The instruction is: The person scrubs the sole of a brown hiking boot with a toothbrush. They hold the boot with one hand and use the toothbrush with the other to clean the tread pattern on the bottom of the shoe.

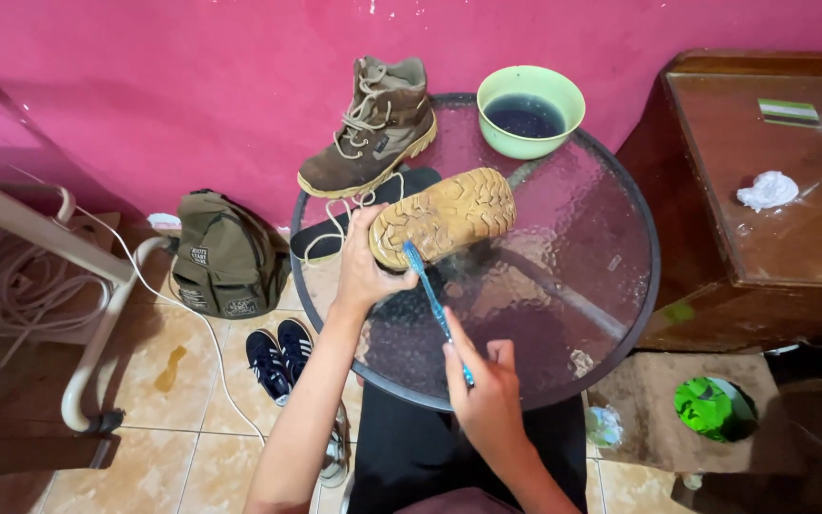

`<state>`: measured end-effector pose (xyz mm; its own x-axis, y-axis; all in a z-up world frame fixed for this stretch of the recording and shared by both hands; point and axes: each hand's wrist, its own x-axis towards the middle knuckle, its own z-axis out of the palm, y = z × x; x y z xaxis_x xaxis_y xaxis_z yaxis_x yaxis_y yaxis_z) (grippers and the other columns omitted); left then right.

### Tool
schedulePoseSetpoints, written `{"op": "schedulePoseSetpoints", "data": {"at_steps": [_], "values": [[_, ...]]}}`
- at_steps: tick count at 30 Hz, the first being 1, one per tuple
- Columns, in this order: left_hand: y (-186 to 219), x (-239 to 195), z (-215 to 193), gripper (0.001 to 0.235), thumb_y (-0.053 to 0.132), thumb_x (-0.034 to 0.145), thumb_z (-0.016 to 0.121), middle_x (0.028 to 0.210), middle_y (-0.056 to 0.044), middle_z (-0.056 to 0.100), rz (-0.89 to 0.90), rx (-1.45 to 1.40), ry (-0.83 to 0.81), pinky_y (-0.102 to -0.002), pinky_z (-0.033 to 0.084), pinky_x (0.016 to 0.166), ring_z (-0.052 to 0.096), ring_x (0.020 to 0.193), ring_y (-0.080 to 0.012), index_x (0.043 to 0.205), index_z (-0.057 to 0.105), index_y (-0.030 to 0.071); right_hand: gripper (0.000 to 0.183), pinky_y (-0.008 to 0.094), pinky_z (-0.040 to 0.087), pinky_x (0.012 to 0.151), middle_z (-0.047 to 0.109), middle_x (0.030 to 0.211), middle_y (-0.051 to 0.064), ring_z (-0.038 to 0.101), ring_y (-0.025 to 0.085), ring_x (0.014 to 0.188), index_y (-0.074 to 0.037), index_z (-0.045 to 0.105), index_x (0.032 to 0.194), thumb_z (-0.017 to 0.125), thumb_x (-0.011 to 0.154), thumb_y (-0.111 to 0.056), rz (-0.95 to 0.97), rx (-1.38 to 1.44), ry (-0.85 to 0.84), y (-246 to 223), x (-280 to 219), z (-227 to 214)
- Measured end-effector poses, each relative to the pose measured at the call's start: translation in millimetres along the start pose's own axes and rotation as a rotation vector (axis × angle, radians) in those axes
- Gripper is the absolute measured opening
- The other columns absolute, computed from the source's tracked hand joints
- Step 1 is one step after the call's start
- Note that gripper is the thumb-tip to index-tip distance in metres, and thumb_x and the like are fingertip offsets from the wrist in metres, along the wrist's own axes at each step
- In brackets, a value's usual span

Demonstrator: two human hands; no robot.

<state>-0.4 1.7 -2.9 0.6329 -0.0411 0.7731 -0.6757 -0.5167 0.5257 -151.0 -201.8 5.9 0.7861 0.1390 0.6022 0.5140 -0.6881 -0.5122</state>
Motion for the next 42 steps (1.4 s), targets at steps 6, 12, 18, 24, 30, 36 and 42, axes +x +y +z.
{"op": "schedulePoseSetpoints", "data": {"at_steps": [6, 12, 18, 24, 30, 36, 42], "values": [[-3, -2, 0, 0.085, 0.045, 0.075, 0.081, 0.126, -0.019, 0.056, 0.027, 0.022, 0.012, -0.046, 0.048, 0.105, 0.059, 0.117, -0.0371, 0.137, 0.044, 0.000, 0.047, 0.031, 0.047, 0.072, 0.027, 0.061, 0.000, 0.039, 0.022, 0.076, -0.026, 0.056, 0.150, 0.059, 0.103, -0.020, 0.192, 0.037, -0.045, 3, 13, 6], [-8, -5, 1, 0.084, 0.035, 0.069, 0.080, 0.126, -0.021, 0.057, 0.044, 0.023, 0.013, -0.051, 0.046, 0.111, 0.059, 0.119, -0.0404, 0.135, 0.046, -0.003, 0.041, 0.034, 0.040, 0.090, 0.044, 0.048, 0.009, 0.031, 0.026, 0.066, -0.018, 0.060, 0.145, 0.058, 0.104, -0.019, 0.021, -0.078, -0.013, 2, -4, 5], [0, -2, -1, 0.087, 0.045, 0.073, 0.085, 0.125, -0.018, 0.056, 0.009, 0.006, 0.002, -0.047, 0.047, 0.104, 0.058, 0.115, -0.0361, 0.136, 0.045, 0.000, 0.044, 0.031, 0.036, 0.086, 0.046, 0.045, 0.002, 0.028, 0.019, 0.044, -0.013, 0.057, 0.147, 0.060, 0.103, -0.013, -0.071, -0.109, -0.012, -17, 14, -3], [7, 0, -3, 0.082, 0.036, 0.072, 0.084, 0.122, -0.019, 0.056, 0.031, 0.010, 0.008, -0.045, 0.048, 0.104, 0.058, 0.114, -0.0364, 0.133, 0.045, -0.001, 0.040, 0.031, 0.034, 0.085, 0.054, 0.049, 0.002, 0.021, 0.023, 0.055, -0.018, 0.060, 0.145, 0.058, 0.105, -0.016, 0.002, -0.140, 0.010, -2, 23, -9], [10, 2, -5, 0.078, 0.037, 0.070, 0.083, 0.117, -0.018, 0.058, 0.022, 0.018, 0.013, -0.045, 0.050, 0.101, 0.060, 0.109, -0.0352, 0.129, 0.049, -0.001, 0.042, 0.032, 0.038, 0.081, 0.077, 0.084, -0.003, 0.035, 0.023, 0.068, -0.020, 0.063, 0.142, 0.065, 0.100, -0.018, -0.021, -0.118, 0.016, -5, 10, -4], [13, 5, -8, 0.080, 0.038, 0.070, 0.084, 0.116, -0.017, 0.056, -0.015, 0.007, -0.012, -0.044, 0.049, 0.097, 0.058, 0.108, -0.0340, 0.129, 0.048, -0.003, 0.044, 0.038, 0.049, 0.084, 0.046, 0.075, 0.013, 0.048, 0.031, 0.083, -0.032, 0.060, 0.147, 0.059, 0.102, -0.029, 0.254, -0.088, -0.046, 20, 14, 1], [14, 4, -8, 0.080, 0.035, 0.069, 0.085, 0.114, -0.016, 0.057, -0.002, -0.004, 0.005, -0.041, 0.049, 0.095, 0.059, 0.104, -0.0321, 0.131, 0.047, 0.001, 0.041, 0.034, 0.045, 0.080, 0.056, 0.070, 0.009, 0.040, 0.027, 0.085, -0.030, 0.062, 0.145, 0.054, 0.105, -0.032, 0.375, -0.033, -0.065, 37, 21, -4]]}}
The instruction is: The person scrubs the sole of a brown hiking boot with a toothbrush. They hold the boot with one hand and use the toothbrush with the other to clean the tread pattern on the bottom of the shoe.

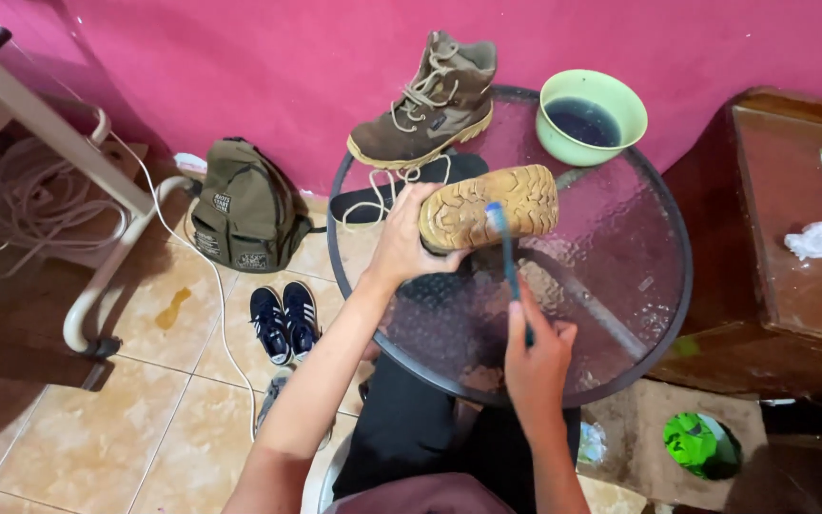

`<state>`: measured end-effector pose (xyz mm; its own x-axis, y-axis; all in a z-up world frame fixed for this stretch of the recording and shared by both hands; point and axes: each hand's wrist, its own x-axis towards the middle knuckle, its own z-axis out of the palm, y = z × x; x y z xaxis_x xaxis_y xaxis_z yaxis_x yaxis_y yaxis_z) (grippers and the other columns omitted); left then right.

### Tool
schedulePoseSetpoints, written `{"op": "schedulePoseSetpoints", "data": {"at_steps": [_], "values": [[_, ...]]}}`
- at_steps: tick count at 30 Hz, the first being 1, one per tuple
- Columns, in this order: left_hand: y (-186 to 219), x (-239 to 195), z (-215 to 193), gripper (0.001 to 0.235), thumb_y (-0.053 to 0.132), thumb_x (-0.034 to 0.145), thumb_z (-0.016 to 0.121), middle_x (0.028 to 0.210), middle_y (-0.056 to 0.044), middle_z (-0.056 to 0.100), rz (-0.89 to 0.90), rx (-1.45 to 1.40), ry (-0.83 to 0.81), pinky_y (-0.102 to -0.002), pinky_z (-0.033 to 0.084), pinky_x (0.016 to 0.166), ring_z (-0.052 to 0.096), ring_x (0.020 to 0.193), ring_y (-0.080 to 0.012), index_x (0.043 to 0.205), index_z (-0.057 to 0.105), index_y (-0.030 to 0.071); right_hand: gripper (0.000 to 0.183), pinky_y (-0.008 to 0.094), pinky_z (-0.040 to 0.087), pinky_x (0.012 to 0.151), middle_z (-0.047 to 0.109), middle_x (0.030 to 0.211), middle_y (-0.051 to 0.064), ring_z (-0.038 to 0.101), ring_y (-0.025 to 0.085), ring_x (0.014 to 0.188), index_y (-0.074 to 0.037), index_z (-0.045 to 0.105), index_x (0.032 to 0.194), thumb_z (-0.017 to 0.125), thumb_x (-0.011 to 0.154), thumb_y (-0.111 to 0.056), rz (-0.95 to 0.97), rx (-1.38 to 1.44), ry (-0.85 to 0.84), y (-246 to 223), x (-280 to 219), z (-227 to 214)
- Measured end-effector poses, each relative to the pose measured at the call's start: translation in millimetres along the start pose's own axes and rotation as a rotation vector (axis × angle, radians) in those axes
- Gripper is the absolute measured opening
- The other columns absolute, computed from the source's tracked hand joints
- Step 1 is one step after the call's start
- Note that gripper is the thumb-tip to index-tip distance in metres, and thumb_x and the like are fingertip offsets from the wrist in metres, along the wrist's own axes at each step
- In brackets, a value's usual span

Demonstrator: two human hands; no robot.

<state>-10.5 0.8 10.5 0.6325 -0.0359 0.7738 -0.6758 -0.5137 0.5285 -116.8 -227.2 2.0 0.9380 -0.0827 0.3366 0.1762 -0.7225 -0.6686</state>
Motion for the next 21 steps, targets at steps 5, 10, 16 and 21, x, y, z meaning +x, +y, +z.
{"op": "schedulePoseSetpoints", "data": {"at_steps": [5, 10, 16, 21], "values": [[0, 2, -2, 0.080, 0.035, 0.069, 0.085, 0.114, -0.016, 0.057, 0.010, -0.004, -0.004, -0.042, 0.048, 0.096, 0.059, 0.105, -0.0333, 0.131, 0.047, 0.001, 0.044, 0.033, 0.048, 0.087, 0.046, 0.070, 0.011, 0.048, 0.028, 0.085, -0.033, 0.058, 0.148, 0.056, 0.104, -0.031, 0.008, 0.007, 0.017, 3, -13, 6], [-3, -6, 2, 0.082, 0.036, 0.071, 0.086, 0.117, -0.016, 0.056, -0.007, -0.016, -0.015, -0.042, 0.048, 0.098, 0.059, 0.109, -0.0331, 0.133, 0.046, 0.001, 0.046, 0.033, 0.043, 0.087, 0.044, 0.061, 0.007, 0.042, 0.027, 0.086, -0.035, 0.055, 0.151, 0.046, 0.106, -0.035, 0.162, 0.021, -0.081, 15, -6, 0], [-11, -5, 3, 0.084, 0.043, 0.071, 0.083, 0.121, -0.016, 0.056, -0.026, -0.010, -0.017, -0.045, 0.048, 0.101, 0.057, 0.112, -0.0327, 0.134, 0.044, 0.002, 0.043, 0.034, 0.048, 0.085, 0.040, 0.072, 0.006, 0.046, 0.026, 0.089, -0.030, 0.061, 0.146, 0.056, 0.103, -0.033, 0.010, 0.036, 0.008, 15, -12, 7], [-4, -5, 3, 0.083, 0.042, 0.071, 0.083, 0.118, -0.016, 0.056, -0.017, -0.010, -0.012, -0.044, 0.049, 0.098, 0.058, 0.108, -0.0321, 0.132, 0.045, 0.001, 0.044, 0.036, 0.045, 0.088, 0.064, 0.077, 0.013, 0.045, 0.030, 0.087, -0.031, 0.058, 0.148, 0.052, 0.104, -0.034, -0.010, -0.008, -0.005, 11, -20, 6]]}}
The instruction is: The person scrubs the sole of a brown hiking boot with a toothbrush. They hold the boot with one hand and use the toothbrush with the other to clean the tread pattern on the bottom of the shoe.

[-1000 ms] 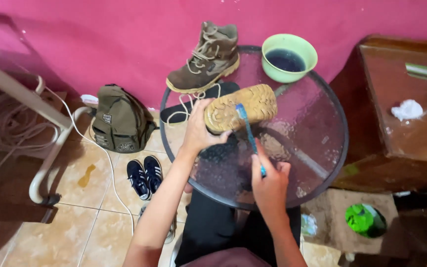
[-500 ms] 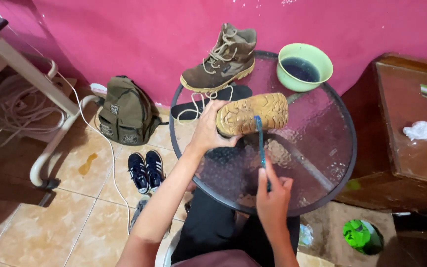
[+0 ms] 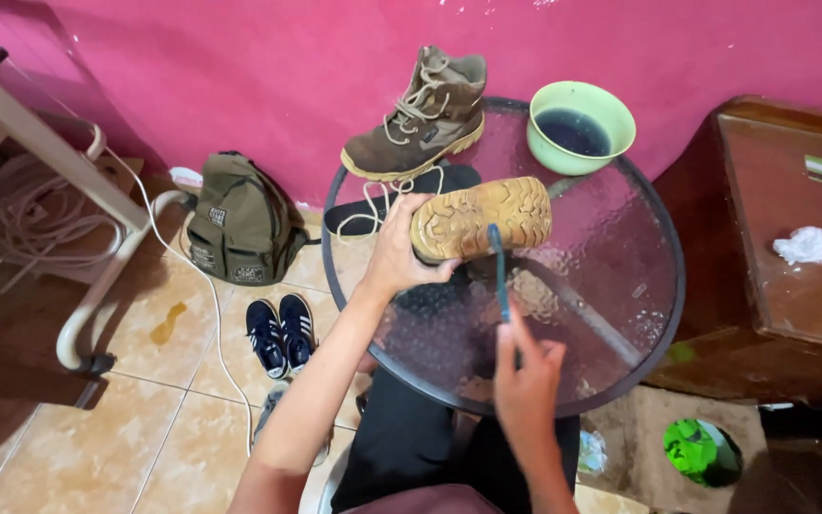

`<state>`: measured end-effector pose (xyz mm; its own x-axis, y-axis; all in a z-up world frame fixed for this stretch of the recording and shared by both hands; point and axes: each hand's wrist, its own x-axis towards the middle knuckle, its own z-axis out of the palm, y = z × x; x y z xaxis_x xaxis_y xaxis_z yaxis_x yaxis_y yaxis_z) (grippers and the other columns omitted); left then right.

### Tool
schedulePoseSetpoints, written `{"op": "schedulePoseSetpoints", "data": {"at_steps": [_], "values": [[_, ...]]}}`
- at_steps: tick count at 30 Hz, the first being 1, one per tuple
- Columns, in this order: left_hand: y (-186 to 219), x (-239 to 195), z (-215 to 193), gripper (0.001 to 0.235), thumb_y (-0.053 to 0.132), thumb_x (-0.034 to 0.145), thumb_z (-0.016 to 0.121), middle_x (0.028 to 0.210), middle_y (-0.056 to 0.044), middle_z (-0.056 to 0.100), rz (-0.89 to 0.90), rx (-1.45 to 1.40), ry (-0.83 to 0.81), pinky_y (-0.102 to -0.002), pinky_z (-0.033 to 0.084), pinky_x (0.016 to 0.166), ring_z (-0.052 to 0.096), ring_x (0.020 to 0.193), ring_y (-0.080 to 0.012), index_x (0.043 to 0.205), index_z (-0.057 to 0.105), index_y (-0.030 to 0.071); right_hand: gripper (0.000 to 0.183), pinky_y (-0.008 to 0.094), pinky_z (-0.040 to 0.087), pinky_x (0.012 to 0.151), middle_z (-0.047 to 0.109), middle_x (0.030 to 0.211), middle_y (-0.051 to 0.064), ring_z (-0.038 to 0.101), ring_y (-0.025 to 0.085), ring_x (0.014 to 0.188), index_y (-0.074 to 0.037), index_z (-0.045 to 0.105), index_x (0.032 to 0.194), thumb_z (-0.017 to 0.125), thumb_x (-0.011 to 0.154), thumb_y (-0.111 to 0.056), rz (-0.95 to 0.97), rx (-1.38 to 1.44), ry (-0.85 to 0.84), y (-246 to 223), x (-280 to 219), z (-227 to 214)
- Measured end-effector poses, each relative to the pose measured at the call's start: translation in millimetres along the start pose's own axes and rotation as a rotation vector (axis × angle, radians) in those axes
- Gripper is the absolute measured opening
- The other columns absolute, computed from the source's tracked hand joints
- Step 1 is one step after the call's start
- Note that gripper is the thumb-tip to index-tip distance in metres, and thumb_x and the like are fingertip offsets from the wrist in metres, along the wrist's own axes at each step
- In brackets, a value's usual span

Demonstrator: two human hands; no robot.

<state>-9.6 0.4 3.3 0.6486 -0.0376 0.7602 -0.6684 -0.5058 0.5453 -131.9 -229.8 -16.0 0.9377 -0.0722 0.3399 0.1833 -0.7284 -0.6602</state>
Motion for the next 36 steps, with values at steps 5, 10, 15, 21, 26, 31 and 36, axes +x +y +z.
{"op": "schedulePoseSetpoints", "data": {"at_steps": [5, 10, 15, 21, 26, 31, 36], "values": [[0, 4, -3, 0.080, 0.039, 0.072, 0.083, 0.120, -0.016, 0.056, -0.004, -0.008, 0.005, -0.043, 0.049, 0.101, 0.058, 0.112, -0.0323, 0.132, 0.046, 0.000, 0.045, 0.036, 0.042, 0.090, 0.050, 0.064, 0.010, 0.040, 0.030, 0.090, -0.033, 0.057, 0.149, 0.049, 0.105, -0.035, 0.115, -0.010, -0.055, 1, 15, -6], [-2, 2, -1, 0.080, 0.043, 0.074, 0.082, 0.119, -0.017, 0.055, 0.019, -0.012, -0.003, -0.045, 0.049, 0.100, 0.058, 0.111, -0.0338, 0.131, 0.046, -0.001, 0.045, 0.032, 0.047, 0.084, 0.046, 0.067, 0.009, 0.047, 0.025, 0.088, -0.032, 0.059, 0.147, 0.056, 0.102, -0.032, 0.083, 0.050, -0.046, -6, -5, -10], [4, 5, -3, 0.078, 0.038, 0.075, 0.082, 0.118, -0.018, 0.055, 0.012, -0.012, 0.008, -0.045, 0.050, 0.100, 0.059, 0.112, -0.0350, 0.131, 0.045, 0.000, 0.045, 0.034, 0.043, 0.093, 0.053, 0.060, 0.016, 0.044, 0.033, 0.089, -0.036, 0.058, 0.147, 0.049, 0.104, -0.039, 0.158, -0.052, -0.058, 17, 14, -9], [-2, 1, 0, 0.083, 0.040, 0.071, 0.084, 0.121, -0.016, 0.054, -0.041, 0.006, -0.010, -0.044, 0.051, 0.099, 0.059, 0.113, -0.0335, 0.132, 0.044, 0.002, 0.044, 0.032, 0.036, 0.096, 0.065, 0.062, 0.017, 0.041, 0.031, 0.080, -0.034, 0.060, 0.146, 0.044, 0.105, -0.037, 0.125, -0.075, -0.088, 8, 19, -10], [-2, 5, -1, 0.082, 0.041, 0.072, 0.084, 0.122, -0.018, 0.055, -0.015, -0.001, 0.003, -0.045, 0.048, 0.103, 0.058, 0.116, -0.0352, 0.133, 0.045, 0.000, 0.038, 0.033, 0.040, 0.088, 0.053, 0.097, 0.007, 0.050, 0.027, 0.083, -0.026, 0.063, 0.140, 0.050, 0.104, -0.030, -0.033, 0.007, -0.031, -5, 8, -7], [-4, -1, 6, 0.093, 0.043, 0.061, 0.094, 0.117, -0.018, 0.063, -0.063, -0.063, 0.091, -0.051, 0.054, 0.095, 0.066, 0.106, -0.0399, 0.134, 0.052, 0.004, 0.038, 0.040, 0.041, 0.105, 0.071, 0.127, 0.018, 0.065, 0.036, 0.112, -0.020, 0.068, 0.138, 0.058, 0.103, -0.031, 0.012, -0.034, 0.067, 35, 20, 15], [6, 5, 0, 0.088, 0.051, 0.070, 0.090, 0.114, -0.024, 0.063, -0.061, -0.002, 0.156, -0.054, 0.053, 0.093, 0.066, 0.103, -0.0440, 0.131, 0.053, -0.001, 0.044, 0.033, 0.054, 0.087, 0.075, 0.111, 0.006, 0.071, 0.022, 0.101, -0.043, 0.062, 0.143, 0.061, 0.098, -0.040, 0.138, 0.064, 0.009, -6, 6, 18]]}}
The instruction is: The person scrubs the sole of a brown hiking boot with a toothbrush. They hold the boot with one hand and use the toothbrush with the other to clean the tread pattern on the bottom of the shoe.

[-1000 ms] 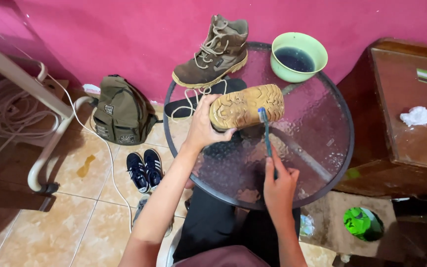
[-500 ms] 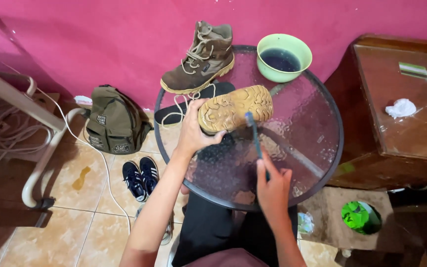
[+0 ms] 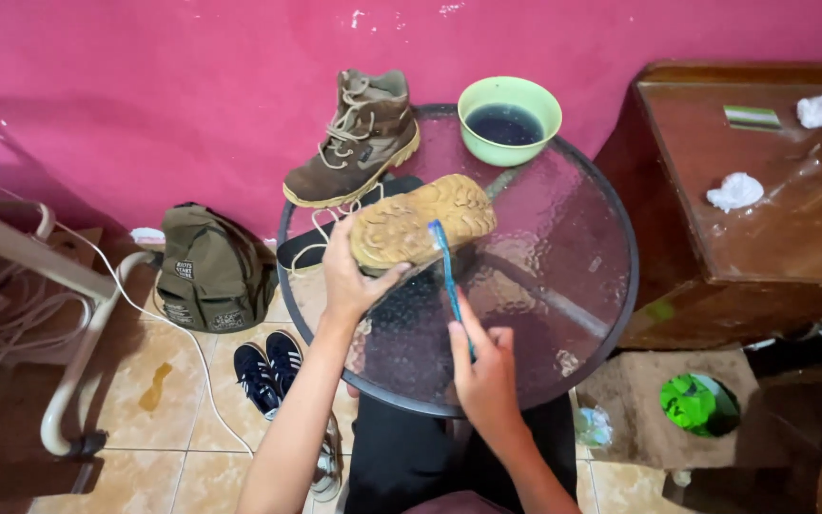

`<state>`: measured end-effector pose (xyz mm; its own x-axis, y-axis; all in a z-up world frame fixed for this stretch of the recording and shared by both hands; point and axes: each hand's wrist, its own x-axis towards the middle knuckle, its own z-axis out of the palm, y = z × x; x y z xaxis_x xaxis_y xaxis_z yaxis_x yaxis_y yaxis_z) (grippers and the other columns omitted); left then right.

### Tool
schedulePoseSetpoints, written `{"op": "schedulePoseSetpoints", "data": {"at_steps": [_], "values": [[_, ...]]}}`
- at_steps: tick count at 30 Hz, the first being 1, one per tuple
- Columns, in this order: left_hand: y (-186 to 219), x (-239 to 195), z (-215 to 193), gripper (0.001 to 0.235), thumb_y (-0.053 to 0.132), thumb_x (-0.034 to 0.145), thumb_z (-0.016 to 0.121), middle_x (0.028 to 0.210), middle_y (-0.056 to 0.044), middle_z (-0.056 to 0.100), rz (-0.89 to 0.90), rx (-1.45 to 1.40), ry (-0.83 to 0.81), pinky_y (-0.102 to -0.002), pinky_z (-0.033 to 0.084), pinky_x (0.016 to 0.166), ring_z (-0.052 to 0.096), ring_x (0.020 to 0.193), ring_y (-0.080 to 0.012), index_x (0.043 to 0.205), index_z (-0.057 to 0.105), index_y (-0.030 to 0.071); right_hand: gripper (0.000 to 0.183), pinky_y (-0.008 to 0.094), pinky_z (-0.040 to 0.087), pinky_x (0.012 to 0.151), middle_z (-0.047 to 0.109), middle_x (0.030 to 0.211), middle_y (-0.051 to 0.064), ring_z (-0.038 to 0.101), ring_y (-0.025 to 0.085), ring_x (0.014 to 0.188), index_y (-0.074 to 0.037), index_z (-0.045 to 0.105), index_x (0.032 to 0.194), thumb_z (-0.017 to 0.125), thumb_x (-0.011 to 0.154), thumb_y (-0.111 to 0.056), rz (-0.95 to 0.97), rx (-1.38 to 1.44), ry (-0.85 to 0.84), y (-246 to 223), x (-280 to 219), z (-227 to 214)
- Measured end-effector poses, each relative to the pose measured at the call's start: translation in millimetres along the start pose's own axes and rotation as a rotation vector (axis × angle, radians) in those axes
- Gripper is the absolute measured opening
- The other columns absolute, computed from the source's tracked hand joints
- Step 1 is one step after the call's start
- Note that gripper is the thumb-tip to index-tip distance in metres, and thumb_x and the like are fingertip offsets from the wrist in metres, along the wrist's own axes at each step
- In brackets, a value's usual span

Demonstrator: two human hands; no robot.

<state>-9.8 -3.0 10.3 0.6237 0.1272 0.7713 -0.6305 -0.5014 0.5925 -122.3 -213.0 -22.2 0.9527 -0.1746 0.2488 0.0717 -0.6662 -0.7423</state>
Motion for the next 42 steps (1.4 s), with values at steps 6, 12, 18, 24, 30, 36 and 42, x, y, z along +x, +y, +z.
{"op": "schedulePoseSetpoints", "data": {"at_steps": [6, 12, 18, 24, 30, 36, 42], "values": [[-20, -18, 13, 0.092, 0.048, 0.072, 0.090, 0.122, -0.026, 0.063, -0.141, -0.045, 0.086, -0.054, 0.050, 0.101, 0.064, 0.114, -0.0459, 0.140, 0.049, 0.000, 0.047, 0.028, 0.052, 0.076, 0.065, 0.092, 0.006, 0.063, 0.022, 0.087, -0.041, 0.061, 0.145, 0.063, 0.099, -0.032, -0.143, -0.031, 0.093, 3, 1, 5], [-38, -22, 13, 0.085, 0.044, 0.088, 0.077, 0.142, -0.024, 0.053, -0.279, -0.132, 0.248, -0.047, 0.038, 0.117, 0.054, 0.133, -0.0320, 0.151, 0.037, 0.003, 0.049, 0.032, 0.045, 0.090, 0.079, 0.114, 0.005, 0.066, 0.025, 0.077, -0.029, 0.061, 0.148, 0.064, 0.099, -0.021, -0.418, 0.006, 0.148, 14, 22, 10], [-49, -26, 10, 0.088, 0.041, 0.094, 0.073, 0.154, -0.029, 0.041, -0.311, -0.114, 0.314, -0.048, 0.027, 0.125, 0.042, 0.145, -0.0356, 0.158, 0.028, -0.001, 0.047, 0.029, 0.043, 0.093, 0.074, 0.063, 0.012, 0.062, 0.019, 0.061, -0.025, 0.060, 0.149, 0.060, 0.101, -0.023, -0.392, 0.007, 0.160, -12, 28, -2], [-50, -25, 12, 0.088, 0.040, 0.097, 0.071, 0.154, -0.035, 0.039, -0.307, -0.084, 0.327, -0.052, 0.026, 0.125, 0.039, 0.146, -0.0422, 0.157, 0.026, -0.005, 0.049, 0.030, 0.041, 0.093, 0.082, 0.096, -0.002, 0.069, 0.014, 0.064, -0.031, 0.063, 0.144, 0.067, 0.096, -0.021, -0.472, 0.042, 0.063, -29, 9, 18], [-36, -18, 12, 0.087, 0.047, 0.090, 0.075, 0.143, -0.026, 0.053, -0.291, -0.173, 0.297, -0.048, 0.034, 0.119, 0.052, 0.135, -0.0318, 0.152, 0.037, -0.001, 0.048, 0.027, 0.044, 0.090, 0.081, 0.106, 0.004, 0.069, 0.015, 0.073, -0.023, 0.061, 0.146, 0.064, 0.098, -0.016, -0.481, 0.127, 0.033, -21, 9, 16], [-32, -16, 9, 0.094, 0.060, 0.086, 0.075, 0.137, -0.026, 0.057, -0.222, -0.151, 0.278, -0.049, 0.039, 0.115, 0.057, 0.130, -0.0316, 0.150, 0.039, 0.001, 0.036, 0.035, 0.051, 0.075, 0.042, 0.061, 0.003, 0.044, 0.014, 0.053, 0.002, 0.060, 0.131, 0.041, 0.108, -0.018, 0.141, 1.262, -0.238, 28, 37, 18], [-42, -25, 10, 0.101, 0.072, 0.084, 0.071, 0.127, -0.028, 0.060, -0.138, -0.153, 0.260, -0.052, 0.046, 0.106, 0.060, 0.118, -0.0318, 0.146, 0.040, -0.002, 0.033, 0.044, 0.045, 0.062, 0.040, 0.064, 0.008, 0.047, 0.025, 0.054, 0.009, 0.052, 0.128, 0.041, 0.106, -0.013, 0.249, 1.620, -0.396, 22, 44, -11]]}}
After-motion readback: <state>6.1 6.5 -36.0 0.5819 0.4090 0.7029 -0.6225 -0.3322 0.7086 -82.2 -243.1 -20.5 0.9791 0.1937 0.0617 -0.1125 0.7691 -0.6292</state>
